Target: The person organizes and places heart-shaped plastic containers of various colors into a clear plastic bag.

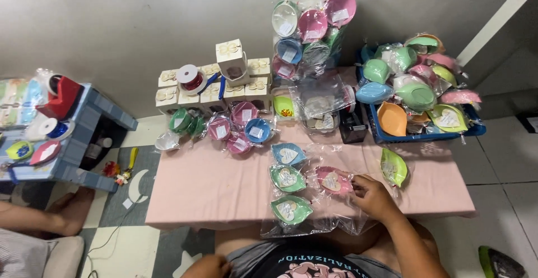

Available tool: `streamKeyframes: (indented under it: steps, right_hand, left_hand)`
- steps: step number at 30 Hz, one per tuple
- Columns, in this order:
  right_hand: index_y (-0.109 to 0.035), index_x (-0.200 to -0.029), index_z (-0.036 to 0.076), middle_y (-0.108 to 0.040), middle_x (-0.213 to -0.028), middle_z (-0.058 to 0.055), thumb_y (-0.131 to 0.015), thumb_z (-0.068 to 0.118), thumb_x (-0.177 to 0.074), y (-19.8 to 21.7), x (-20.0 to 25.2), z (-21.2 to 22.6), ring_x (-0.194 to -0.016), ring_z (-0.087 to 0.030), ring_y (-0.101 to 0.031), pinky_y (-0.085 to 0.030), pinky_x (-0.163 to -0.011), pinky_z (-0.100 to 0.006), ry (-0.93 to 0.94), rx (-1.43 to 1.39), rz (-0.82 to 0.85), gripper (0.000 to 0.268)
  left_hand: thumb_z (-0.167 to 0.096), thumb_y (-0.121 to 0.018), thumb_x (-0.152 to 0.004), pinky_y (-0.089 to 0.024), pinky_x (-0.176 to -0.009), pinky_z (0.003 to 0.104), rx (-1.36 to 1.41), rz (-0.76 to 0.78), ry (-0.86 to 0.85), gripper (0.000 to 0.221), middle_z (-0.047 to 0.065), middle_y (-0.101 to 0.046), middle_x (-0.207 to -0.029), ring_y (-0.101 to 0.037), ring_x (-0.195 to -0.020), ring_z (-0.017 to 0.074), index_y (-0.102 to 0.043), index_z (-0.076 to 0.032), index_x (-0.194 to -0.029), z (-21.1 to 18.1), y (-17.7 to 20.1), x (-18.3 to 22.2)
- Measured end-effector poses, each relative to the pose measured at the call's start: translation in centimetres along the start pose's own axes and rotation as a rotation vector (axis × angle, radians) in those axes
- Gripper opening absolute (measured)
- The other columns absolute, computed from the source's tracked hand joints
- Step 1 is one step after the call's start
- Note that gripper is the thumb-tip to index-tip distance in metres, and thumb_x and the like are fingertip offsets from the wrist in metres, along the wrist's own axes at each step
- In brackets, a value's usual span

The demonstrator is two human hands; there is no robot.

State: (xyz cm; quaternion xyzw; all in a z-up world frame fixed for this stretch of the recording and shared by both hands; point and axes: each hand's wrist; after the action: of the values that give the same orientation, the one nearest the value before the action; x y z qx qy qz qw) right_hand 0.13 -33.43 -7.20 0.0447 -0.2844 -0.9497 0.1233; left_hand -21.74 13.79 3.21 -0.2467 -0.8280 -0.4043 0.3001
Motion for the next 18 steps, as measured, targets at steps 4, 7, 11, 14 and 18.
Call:
streamKeyframes:
  steps: [4, 7, 11, 14, 18]
  right_hand:
    - [-0.08, -0.12, 0.018, -0.08, -0.11, -0.01, -0.095, 0.027, -0.069, -0.1, 0.1, -0.3, -0.11, -0.032, -0.077, -0.063, -0.097, -0.043, 0.032, 0.069, -0.026, 0.054]
    - [-0.08, -0.12, 0.019, -0.081, -0.111, -0.01, -0.092, 0.027, -0.072, 0.3, 0.0, 0.2, -0.112, -0.033, -0.076, -0.061, -0.099, -0.045, 0.054, 0.112, -0.03, 0.051]
    - [-0.08, -0.116, 0.016, -0.079, -0.108, -0.013, -0.092, 0.017, -0.069, 0.3, 0.7, 2.9, -0.109, -0.034, -0.077, -0.067, -0.089, -0.043, -0.031, 0.058, -0.041, 0.047]
    - [-0.079, -0.114, 0.011, -0.079, -0.107, -0.015, -0.091, 0.009, -0.07, 0.1, 0.7, 2.7, -0.104, -0.032, -0.078, -0.068, -0.086, -0.038, -0.079, -0.04, -0.077, 0.046]
    - [-0.078, -0.114, 0.002, -0.075, -0.104, -0.023, -0.091, 0.001, -0.069, 0.5, 0.6, 3.4, -0.099, -0.038, -0.077, -0.069, -0.081, -0.042, -0.102, -0.097, -0.127, 0.048]
  left_hand:
    - [-0.04, -0.052, -0.107, -0.061, -0.081, 0.041, 0.294, -0.427, -0.043, 0.041, 0.013, -0.081, -0.078, -0.078, -0.082, 0.0299, -0.081, -0.011, -0.106, -10.7, 5.9, -0.7]
    - [-0.041, -0.053, -0.107, -0.06, -0.09, 0.051, 0.208, -0.517, -0.05, 0.044, 0.021, -0.08, -0.112, -0.079, -0.1, 0.0374, -0.071, -0.009, -0.131, -12.8, 8.6, -4.3]
    - [-0.045, -0.051, -0.106, -0.06, -0.089, 0.046, 0.205, -0.429, -0.032, 0.051, 0.015, -0.081, -0.109, -0.079, -0.099, 0.0327, -0.068, -0.007, -0.137, -14.1, 10.6, -10.0]
    - [-0.045, -0.055, -0.102, -0.061, -0.081, 0.037, 0.295, -0.39, -0.047, 0.052, 0.011, -0.082, -0.094, -0.081, -0.081, 0.0219, -0.072, -0.002, -0.126, -13.8, 10.8, -14.1]
    - [-0.041, -0.061, -0.101, -0.058, -0.083, 0.043, 0.242, -0.485, -0.141, 0.035, 0.009, -0.079, -0.078, -0.078, -0.086, 0.0329, -0.078, -0.01, -0.1, -13.1, 10.5, -17.3]
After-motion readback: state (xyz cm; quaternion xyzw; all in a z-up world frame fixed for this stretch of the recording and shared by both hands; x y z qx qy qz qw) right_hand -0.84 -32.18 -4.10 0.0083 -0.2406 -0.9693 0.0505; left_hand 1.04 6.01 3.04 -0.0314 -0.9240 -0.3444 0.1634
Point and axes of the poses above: each hand's wrist, its own x-axis away from the middle knuckle, its own y-axis out of the back of the hand, z = x × y
